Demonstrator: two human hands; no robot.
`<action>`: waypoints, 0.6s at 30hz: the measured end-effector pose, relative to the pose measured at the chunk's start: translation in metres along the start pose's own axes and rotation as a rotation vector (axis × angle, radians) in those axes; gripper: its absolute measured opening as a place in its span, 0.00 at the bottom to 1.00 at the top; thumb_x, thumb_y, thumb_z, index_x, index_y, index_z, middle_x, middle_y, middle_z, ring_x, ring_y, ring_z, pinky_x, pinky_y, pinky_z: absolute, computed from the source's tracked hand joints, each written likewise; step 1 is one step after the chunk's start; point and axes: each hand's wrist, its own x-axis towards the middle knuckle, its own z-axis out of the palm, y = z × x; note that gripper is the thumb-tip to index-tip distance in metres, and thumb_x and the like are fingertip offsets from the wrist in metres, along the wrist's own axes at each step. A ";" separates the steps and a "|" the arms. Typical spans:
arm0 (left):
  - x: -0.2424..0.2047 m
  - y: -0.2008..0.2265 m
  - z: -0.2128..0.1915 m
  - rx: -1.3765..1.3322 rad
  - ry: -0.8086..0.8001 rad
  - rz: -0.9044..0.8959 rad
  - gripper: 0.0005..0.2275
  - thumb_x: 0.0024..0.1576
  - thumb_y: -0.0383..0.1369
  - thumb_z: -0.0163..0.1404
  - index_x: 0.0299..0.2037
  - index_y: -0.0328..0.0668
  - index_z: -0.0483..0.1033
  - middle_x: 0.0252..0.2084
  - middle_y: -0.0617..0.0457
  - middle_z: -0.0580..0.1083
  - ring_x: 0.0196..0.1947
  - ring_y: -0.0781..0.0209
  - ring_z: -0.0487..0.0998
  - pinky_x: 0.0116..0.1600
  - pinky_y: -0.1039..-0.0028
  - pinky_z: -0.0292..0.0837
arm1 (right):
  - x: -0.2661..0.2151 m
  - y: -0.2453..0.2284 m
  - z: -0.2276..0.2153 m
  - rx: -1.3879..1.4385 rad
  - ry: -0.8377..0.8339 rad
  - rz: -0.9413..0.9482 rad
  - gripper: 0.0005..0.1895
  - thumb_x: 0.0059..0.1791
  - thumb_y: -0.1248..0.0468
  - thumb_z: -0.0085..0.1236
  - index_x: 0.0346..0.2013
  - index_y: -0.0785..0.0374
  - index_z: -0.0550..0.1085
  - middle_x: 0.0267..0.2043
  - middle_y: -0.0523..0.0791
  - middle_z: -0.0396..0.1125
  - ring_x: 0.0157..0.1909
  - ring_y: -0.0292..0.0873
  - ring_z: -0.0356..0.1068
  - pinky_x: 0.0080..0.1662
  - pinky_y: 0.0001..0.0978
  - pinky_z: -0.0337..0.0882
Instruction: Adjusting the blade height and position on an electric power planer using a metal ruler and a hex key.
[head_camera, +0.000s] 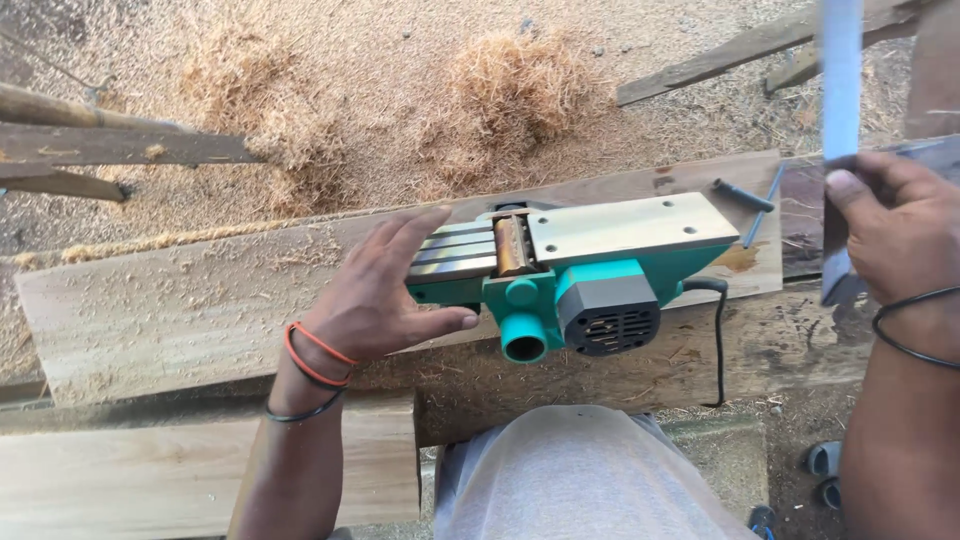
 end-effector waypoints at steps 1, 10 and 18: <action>-0.001 0.000 -0.002 -0.010 -0.012 -0.014 0.47 0.42 0.56 0.67 0.70 0.39 0.62 0.66 0.38 0.67 0.67 0.39 0.67 0.68 0.55 0.63 | -0.001 0.040 -0.007 0.071 0.051 0.029 0.11 0.60 0.65 0.60 0.54 0.69 0.75 0.44 0.42 0.74 0.42 0.30 0.73 0.46 0.23 0.74; 0.024 0.010 -0.011 0.004 -0.128 0.155 0.45 0.42 0.56 0.67 0.70 0.48 0.62 0.71 0.37 0.61 0.71 0.35 0.62 0.70 0.47 0.58 | -0.043 0.178 -0.003 0.101 0.198 0.472 0.13 0.60 0.61 0.62 0.55 0.66 0.74 0.44 0.43 0.73 0.36 0.35 0.72 0.32 0.30 0.73; 0.055 0.012 -0.005 0.019 -0.336 0.181 0.43 0.37 0.50 0.69 0.66 0.55 0.66 0.72 0.35 0.56 0.69 0.31 0.60 0.67 0.45 0.59 | -0.044 0.188 0.009 0.059 0.191 0.578 0.10 0.58 0.63 0.64 0.47 0.68 0.76 0.41 0.46 0.72 0.37 0.37 0.73 0.34 0.34 0.78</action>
